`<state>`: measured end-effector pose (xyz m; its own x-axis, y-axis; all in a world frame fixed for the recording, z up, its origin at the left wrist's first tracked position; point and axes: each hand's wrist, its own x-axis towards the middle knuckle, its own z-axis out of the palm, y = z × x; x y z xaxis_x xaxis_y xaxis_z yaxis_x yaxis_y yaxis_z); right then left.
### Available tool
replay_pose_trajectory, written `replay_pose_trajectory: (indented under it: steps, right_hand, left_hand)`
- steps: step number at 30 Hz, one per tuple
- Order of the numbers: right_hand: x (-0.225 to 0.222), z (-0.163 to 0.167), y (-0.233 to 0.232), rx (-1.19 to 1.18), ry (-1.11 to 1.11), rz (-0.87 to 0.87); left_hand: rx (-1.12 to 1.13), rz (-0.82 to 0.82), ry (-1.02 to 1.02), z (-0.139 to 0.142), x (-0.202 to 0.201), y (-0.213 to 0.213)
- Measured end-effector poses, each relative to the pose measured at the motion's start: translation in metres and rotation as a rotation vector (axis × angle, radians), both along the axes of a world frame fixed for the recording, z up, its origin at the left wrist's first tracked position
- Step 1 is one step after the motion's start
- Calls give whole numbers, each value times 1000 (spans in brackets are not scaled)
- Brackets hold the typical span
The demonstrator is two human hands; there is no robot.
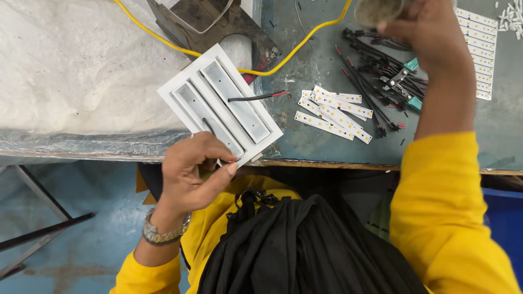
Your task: The person solders wires to LED strips inside a white housing using a soldering iron and solder. They repeatedly position the strips, apply solder to the contacts, and adjust the wires while working at a bench with multiple LED strips and tools.
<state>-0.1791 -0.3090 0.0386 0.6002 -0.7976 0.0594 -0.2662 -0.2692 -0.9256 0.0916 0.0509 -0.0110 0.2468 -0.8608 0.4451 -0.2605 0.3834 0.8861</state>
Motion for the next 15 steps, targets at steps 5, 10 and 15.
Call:
replay_pose_trajectory:
  steps: [5, 10, 15]
  right_hand:
    - [43, -22, -32, 22, -8, 154]
    - [57, -16, -31, -221, 108, 99]
    - [5, 6, 26, -345, 282, -46]
  left_hand:
    - [-124, 98, -231, -2, -11, -11]
    - [-196, 155, -312, 2, -19, -21]
    - [-194, 211, -309, -6, -25, -23]
